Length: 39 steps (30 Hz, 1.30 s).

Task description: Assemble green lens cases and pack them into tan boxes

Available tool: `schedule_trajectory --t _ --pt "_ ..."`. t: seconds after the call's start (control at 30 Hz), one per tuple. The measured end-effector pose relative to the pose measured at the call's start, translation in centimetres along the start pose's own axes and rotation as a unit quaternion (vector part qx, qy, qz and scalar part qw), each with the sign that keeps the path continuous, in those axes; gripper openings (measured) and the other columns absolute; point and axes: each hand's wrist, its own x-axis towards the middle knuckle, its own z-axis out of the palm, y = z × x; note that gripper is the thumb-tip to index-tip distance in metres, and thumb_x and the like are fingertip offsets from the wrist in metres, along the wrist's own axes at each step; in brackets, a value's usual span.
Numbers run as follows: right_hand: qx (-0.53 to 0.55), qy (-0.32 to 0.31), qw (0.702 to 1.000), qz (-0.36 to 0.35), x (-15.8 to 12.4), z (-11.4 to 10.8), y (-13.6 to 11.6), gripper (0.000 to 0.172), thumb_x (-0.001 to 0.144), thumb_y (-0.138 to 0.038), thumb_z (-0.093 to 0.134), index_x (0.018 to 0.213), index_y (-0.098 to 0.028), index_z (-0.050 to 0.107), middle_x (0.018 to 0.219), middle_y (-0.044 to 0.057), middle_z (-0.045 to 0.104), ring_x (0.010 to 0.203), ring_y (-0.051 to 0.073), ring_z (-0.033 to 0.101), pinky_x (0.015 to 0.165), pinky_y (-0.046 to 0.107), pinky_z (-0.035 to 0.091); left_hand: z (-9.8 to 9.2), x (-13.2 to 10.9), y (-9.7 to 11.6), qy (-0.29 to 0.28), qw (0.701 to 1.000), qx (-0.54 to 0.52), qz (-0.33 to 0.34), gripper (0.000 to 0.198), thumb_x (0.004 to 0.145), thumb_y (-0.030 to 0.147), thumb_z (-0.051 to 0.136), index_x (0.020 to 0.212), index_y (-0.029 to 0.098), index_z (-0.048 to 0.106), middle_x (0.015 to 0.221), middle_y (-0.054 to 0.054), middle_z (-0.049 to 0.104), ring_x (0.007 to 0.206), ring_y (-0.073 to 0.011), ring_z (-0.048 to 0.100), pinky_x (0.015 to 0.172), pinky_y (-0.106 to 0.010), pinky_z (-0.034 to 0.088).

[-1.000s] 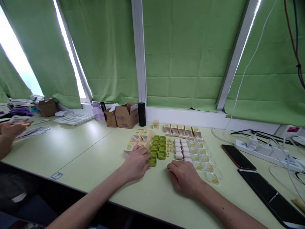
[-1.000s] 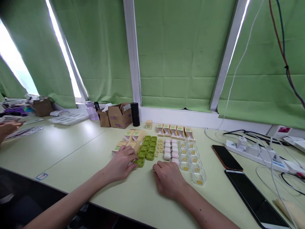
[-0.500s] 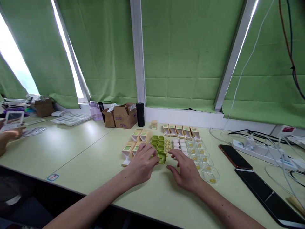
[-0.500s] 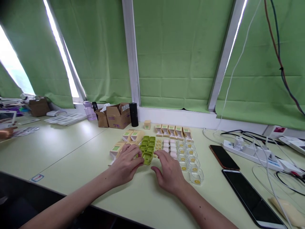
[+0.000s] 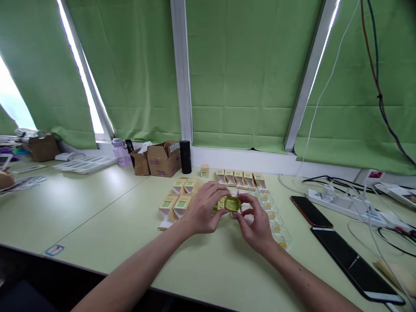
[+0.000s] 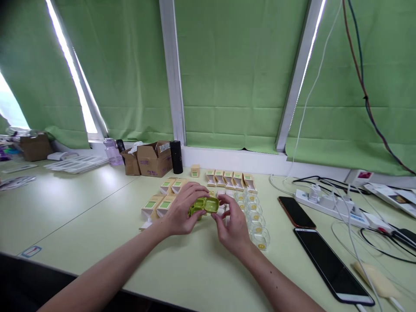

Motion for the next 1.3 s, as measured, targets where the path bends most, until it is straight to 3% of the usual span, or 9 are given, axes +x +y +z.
schedule_trajectory --t 0.2,0.37,0.5,0.8,0.97,1.07,1.2,1.3 --pt "0.008 -0.019 1.000 0.008 -0.4 0.3 0.1 0.038 0.095 -0.026 0.060 0.132 -0.026 0.050 0.122 0.011 0.065 0.107 0.024 0.067 0.071 0.033 0.064 1.3 -1.7 -1.3 0.034 0.998 -0.054 -0.020 0.037 0.091 0.019 0.064 0.128 0.022 0.062 0.116 -0.012 0.073 0.113 -0.0298 0.062 0.101 -0.054 0.052" --pt "0.019 -0.040 0.998 0.037 -0.4 0.4 0.3 0.035 0.101 -0.031 0.054 0.135 -0.026 0.047 0.122 0.012 0.066 0.099 0.022 0.070 0.069 0.032 0.062 2.0 -2.2 -1.5 0.055 0.988 -0.106 -0.101 0.030 0.091 0.025 0.070 0.120 0.022 0.068 0.108 -0.011 0.074 0.108 -0.0279 0.065 0.093 -0.047 0.057" --pt "0.014 -0.059 0.997 0.041 -0.3 0.2 0.1 0.046 0.100 -0.032 0.056 0.144 -0.028 0.044 0.111 0.008 0.070 0.087 0.019 0.069 0.068 0.031 0.060 2.4 -2.3 -1.7 0.065 0.975 -0.138 -0.164 0.023 0.091 0.033 0.071 0.110 0.020 0.073 0.101 -0.011 0.074 0.097 -0.0246 0.069 0.086 -0.041 0.059" --pt "0.051 -0.065 0.993 0.090 0.0 0.4 -0.3 0.050 0.092 -0.030 0.064 0.141 -0.027 0.056 0.085 0.001 0.066 0.068 0.015 0.062 0.058 0.026 0.054 2.6 -2.1 -1.2 0.029 0.957 -0.127 -0.260 0.032 0.096 0.048 0.063 0.092 0.020 0.077 0.087 -0.006 0.075 0.083 -0.0215 0.070 0.074 -0.034 0.056" --pt "0.041 -0.070 0.992 0.099 0.0 0.5 0.3 0.039 0.089 -0.030 0.066 0.129 -0.026 0.063 0.075 -0.003 0.056 0.061 0.014 0.052 0.055 0.025 0.049 2.6 -2.1 -1.2 0.010 0.961 -0.110 -0.255 0.034 0.097 0.049 0.060 0.084 0.021 0.076 0.082 -0.004 0.074 0.080 -0.0208 0.068 0.073 -0.033 0.053" --pt "0.041 -0.063 0.992 0.101 0.1 0.3 0.3 0.038 0.087 -0.030 0.069 0.124 -0.026 0.063 0.081 -0.001 0.055 0.066 0.015 0.052 0.057 0.026 0.050 2.5 -2.1 -1.3 -0.002 0.968 -0.099 -0.232 0.039 0.102 0.044 0.053 0.079 0.021 0.073 0.080 -0.005 0.071 0.080 -0.0210 0.065 0.078 -0.036 0.054" --pt "0.045 -0.059 0.993 0.090 0.3 -0.2 -0.2 0.032 0.088 -0.030 0.067 0.119 -0.025 0.061 0.097 0.003 0.058 0.077 0.017 0.056 0.062 0.029 0.052 2.1 -2.3 -1.5 0.020 0.982 -0.070 -0.174 0.020 0.098 0.028 0.058 0.112 0.020 0.070 0.105 -0.010 0.073 0.106 -0.0260 0.062 0.093 -0.043 0.054" --pt "0.043 -0.067 0.994 0.076 0.4 -0.4 -0.4 0.029 0.091 -0.033 0.065 0.118 -0.025 0.060 0.102 0.005 0.058 0.081 0.019 0.057 0.065 0.030 0.052 2.0 -2.4 -1.5 0.017 0.994 -0.039 -0.105 0.038 0.093 0.015 0.061 0.130 0.022 0.061 0.119 -0.010 0.071 0.121 -0.0290 0.052 0.103 -0.050 0.049"
